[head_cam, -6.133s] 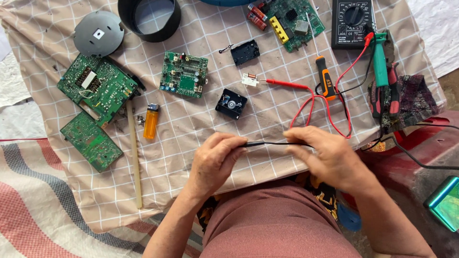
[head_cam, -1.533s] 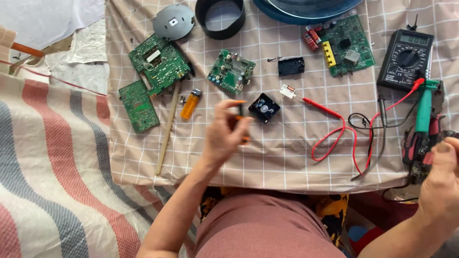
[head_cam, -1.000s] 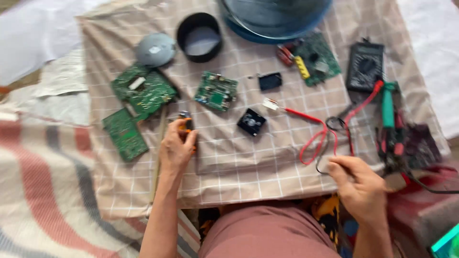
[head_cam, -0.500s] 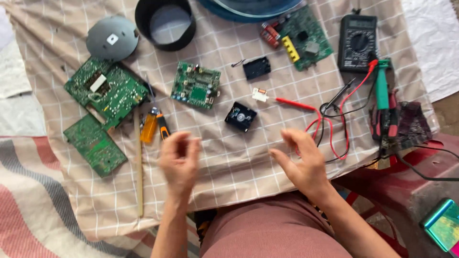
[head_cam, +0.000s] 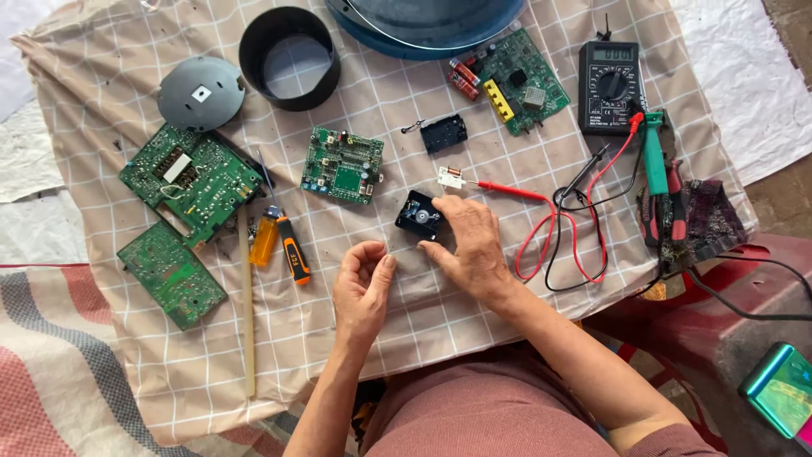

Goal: The person disassembles a small black electronic component, removes a white connector, and uses a multimeter to test the connector's terminals. They also use a screwdriver to manipulate parts inside the component housing.

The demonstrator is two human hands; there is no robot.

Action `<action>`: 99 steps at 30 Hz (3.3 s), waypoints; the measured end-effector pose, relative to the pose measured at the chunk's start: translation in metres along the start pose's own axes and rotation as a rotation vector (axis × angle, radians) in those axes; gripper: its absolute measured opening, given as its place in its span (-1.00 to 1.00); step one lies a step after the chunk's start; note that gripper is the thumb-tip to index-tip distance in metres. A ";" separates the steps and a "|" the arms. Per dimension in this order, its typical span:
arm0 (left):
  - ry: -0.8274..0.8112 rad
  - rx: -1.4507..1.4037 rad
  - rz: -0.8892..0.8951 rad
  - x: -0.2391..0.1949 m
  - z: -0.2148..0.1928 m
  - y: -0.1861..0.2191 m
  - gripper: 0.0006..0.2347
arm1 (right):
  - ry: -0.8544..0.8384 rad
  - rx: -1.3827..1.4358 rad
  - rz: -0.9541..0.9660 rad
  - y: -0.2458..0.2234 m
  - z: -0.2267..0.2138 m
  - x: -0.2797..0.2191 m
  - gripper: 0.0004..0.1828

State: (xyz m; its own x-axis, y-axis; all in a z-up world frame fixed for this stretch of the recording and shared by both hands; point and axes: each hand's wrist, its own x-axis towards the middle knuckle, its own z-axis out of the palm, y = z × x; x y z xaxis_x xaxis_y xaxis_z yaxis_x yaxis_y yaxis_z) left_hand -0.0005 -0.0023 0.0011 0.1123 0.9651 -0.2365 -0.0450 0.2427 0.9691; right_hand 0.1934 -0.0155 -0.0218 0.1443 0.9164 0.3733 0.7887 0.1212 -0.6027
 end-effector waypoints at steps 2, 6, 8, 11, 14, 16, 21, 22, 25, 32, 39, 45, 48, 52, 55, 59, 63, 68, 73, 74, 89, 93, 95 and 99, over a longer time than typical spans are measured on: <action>0.008 -0.006 0.018 0.001 0.001 -0.003 -0.74 | 0.009 0.020 -0.006 0.002 -0.001 0.002 -0.24; 0.007 -0.007 0.051 0.000 0.009 -0.002 -0.73 | 0.020 0.013 -0.019 0.002 -0.004 0.004 -0.27; -0.001 0.007 0.060 -0.001 0.011 -0.002 -0.73 | 0.010 -0.027 -0.024 0.004 -0.001 0.004 -0.25; -0.012 0.036 0.066 -0.005 0.009 -0.006 -0.73 | 0.010 -0.029 -0.041 0.001 -0.011 0.006 -0.27; -0.014 0.061 0.108 -0.008 0.008 -0.008 -0.76 | 0.066 -0.022 -0.082 0.010 -0.034 0.012 -0.48; -0.006 0.074 0.148 -0.011 0.006 -0.008 -0.78 | 0.102 -0.047 -0.108 0.022 -0.049 0.014 -0.65; 0.016 0.382 0.449 -0.002 0.012 0.012 -0.83 | 0.134 -0.302 0.021 0.068 -0.066 0.007 -0.77; 0.015 0.382 0.448 0.002 0.015 0.014 -0.83 | 0.134 -0.302 0.023 0.074 -0.067 0.005 -0.77; 0.007 0.429 0.555 0.016 0.022 0.021 -0.82 | 0.054 -0.346 0.094 0.085 -0.064 0.001 -0.72; -0.055 0.704 0.707 0.049 0.050 0.025 -0.66 | 0.012 -0.435 0.145 0.086 -0.055 -0.001 -0.84; -0.064 1.011 0.701 0.080 0.087 0.031 -0.44 | 0.016 -0.047 0.289 0.057 -0.092 0.007 -0.89; -0.120 1.190 0.628 0.096 0.102 0.014 -0.35 | 0.059 0.565 0.570 0.021 -0.123 0.014 -0.80; -0.134 1.197 0.576 0.103 0.100 0.013 -0.46 | 0.050 1.085 0.670 0.032 -0.124 0.014 -0.82; -0.080 1.193 0.655 0.112 0.096 -0.003 -0.53 | 0.023 1.446 0.680 0.040 -0.130 0.024 -0.75; -0.050 1.145 0.698 0.115 0.095 -0.011 -0.56 | 0.001 1.647 0.677 0.041 -0.136 0.027 -0.65; -0.050 0.936 0.691 0.111 0.096 -0.007 -0.62 | -0.024 1.605 0.423 0.046 -0.130 0.022 -0.47; -0.014 0.579 0.813 0.101 0.094 0.005 -0.66 | 0.060 1.463 0.209 0.051 -0.122 0.034 -0.56; -0.061 0.516 0.780 0.103 0.084 -0.001 -0.65 | 0.178 1.148 0.163 0.059 -0.095 0.068 -0.64; -0.080 0.593 0.757 0.109 0.075 0.002 -0.67 | 0.257 0.969 0.270 0.060 -0.065 0.089 -0.68; -0.091 0.570 0.755 0.110 0.074 0.006 -0.68 | 0.276 1.017 0.307 0.060 -0.062 0.093 -0.71; -0.153 0.446 0.847 0.110 0.074 0.012 -0.72 | 0.447 1.243 0.597 0.085 -0.033 0.096 -0.55; -0.141 0.480 0.873 0.109 0.071 0.010 -0.83 | 0.436 1.258 0.628 0.083 -0.037 0.092 -0.50; -0.140 0.504 0.894 0.110 0.071 0.012 -0.85 | 0.413 1.253 0.623 0.084 -0.038 0.090 -0.51; -0.077 0.545 0.939 0.104 0.070 0.023 -0.88 | 0.345 1.248 0.596 0.084 -0.037 0.089 -0.50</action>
State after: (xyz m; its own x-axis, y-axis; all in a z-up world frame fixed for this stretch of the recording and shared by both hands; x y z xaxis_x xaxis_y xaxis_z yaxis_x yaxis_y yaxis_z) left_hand 0.0795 0.0965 0.0033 0.3254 0.7295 0.6016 0.2990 -0.6830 0.6664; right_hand 0.2946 0.0618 -0.0135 0.5408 0.8338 -0.1115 -0.4494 0.1743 -0.8761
